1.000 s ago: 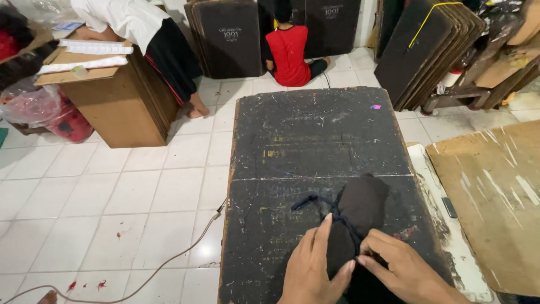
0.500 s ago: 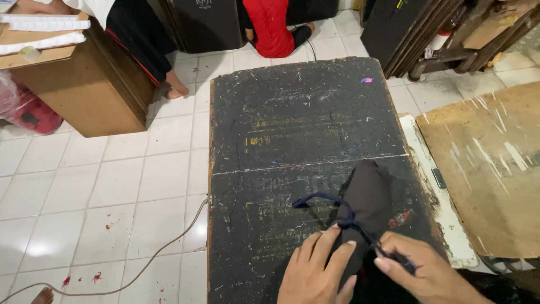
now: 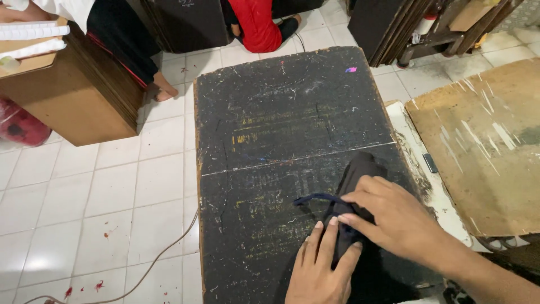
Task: Preparing and smoothing fabric sleeves on a printing platen
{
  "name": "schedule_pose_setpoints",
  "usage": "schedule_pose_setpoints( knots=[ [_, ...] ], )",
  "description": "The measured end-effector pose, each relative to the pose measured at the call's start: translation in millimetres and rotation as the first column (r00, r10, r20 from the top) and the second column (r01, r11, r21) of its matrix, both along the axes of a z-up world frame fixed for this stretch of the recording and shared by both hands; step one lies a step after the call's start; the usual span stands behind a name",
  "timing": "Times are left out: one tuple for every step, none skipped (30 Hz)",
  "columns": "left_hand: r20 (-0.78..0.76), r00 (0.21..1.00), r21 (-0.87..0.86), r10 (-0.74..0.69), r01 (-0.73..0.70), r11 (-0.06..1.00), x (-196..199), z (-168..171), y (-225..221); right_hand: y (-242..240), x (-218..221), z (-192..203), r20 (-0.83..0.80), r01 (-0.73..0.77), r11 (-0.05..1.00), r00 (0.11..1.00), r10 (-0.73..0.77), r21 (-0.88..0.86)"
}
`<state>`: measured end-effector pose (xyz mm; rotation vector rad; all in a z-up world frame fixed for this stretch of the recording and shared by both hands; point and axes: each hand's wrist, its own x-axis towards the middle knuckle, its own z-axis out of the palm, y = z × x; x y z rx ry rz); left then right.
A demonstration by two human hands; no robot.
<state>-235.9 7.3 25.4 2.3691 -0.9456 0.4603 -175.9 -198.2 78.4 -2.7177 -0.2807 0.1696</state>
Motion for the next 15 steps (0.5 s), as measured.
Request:
schedule_pose_setpoints(
  knots=[
    [-0.075, 0.997, 0.024, 0.004, -0.002, 1.0, -0.3, -0.1, 0.4, 5.1, 0.8, -4.3, 0.038, -0.059, 0.996, 0.998, 0.057, 0.063],
    [-0.149, 0.989, 0.042, 0.015, -0.009, 0.999, -0.5, -0.5, -0.6, 9.3, 3.1, -7.8, 0.08, -0.127, 0.985, 0.99, 0.118, 0.117],
    [-0.146, 0.989, 0.038, 0.016, -0.01, 0.999, 0.5, -4.9, -0.9, 6.6, 6.0, -4.6, 0.082, -0.129, 0.985, 0.989, 0.12, 0.112],
    [-0.129, 0.992, 0.037, 0.016, -0.012, 0.999, -1.0, -9.5, -0.8, 4.4, 6.9, -2.3, 0.063, -0.097, 0.979, 0.994, 0.087, 0.177],
    [-0.111, 0.994, 0.036, 0.017, -0.013, 0.999, -2.5, -14.3, -0.7, 2.2, 7.9, -0.2, 0.042, -0.064, 0.969, 0.998, 0.056, 0.24],
    [-0.113, 0.993, 0.033, 0.021, -0.017, 0.999, -3.2, -13.3, -0.8, -3.7, 5.7, 17.1, 0.04, -0.068, 0.969, 0.997, 0.06, 0.237],
    [-0.138, 0.99, 0.029, 0.017, -0.014, 0.999, -3.8, -12.1, -1.2, -9.9, 3.6, 34.6, 0.052, 0.154, 0.926, 0.982, -0.183, 0.345],
    [-0.164, 0.986, 0.026, 0.013, -0.009, 1.0, -5.0, -10.9, -1.2, -15.8, 0.8, 51.6, 0.037, 0.358, 0.818, 0.908, -0.417, 0.451],
    [-0.167, 0.986, 0.026, 0.015, -0.011, 1.0, -5.4, -9.3, -1.3, -22.6, 1.2, 49.4, 0.034, 0.357, 0.819, 0.909, -0.415, 0.449],
    [-0.205, 0.979, 0.044, 0.008, 0.001, 0.999, -3.8, -7.7, -1.0, -29.3, 1.8, 47.2, 0.074, 0.305, 0.644, 0.868, -0.491, 0.702],
    [-0.243, 0.97, 0.061, 0.002, 0.013, 0.998, -2.5, -5.5, -1.1, -36.5, 2.2, 45.6, 0.084, 0.199, 0.415, 0.817, -0.57, 0.888],
    [-0.238, 0.971, 0.062, -0.004, 0.019, 0.998, -1.4, -7.0, 0.3, -31.2, 4.1, 57.5, 0.088, 0.197, 0.413, 0.813, -0.575, 0.889],
    [-0.23, 0.973, 0.071, -0.013, 0.03, 0.997, -0.2, -8.5, 1.6, -26.2, 6.1, 69.5, 0.001, 0.349, 0.491, 0.815, -0.58, 0.798],
    [-0.225, 0.974, 0.079, -0.022, 0.041, 0.996, 0.2, -10.4, 2.4, -21.3, 7.7, 81.2, -0.086, 0.484, 0.559, 0.802, -0.591, 0.673],
    [-0.222, 0.975, 0.078, -0.027, 0.046, 0.996, 1.3, -10.5, 2.6, -33.4, 2.1, 75.5, -0.083, 0.485, 0.557, 0.799, -0.595, 0.674]
  ],
)
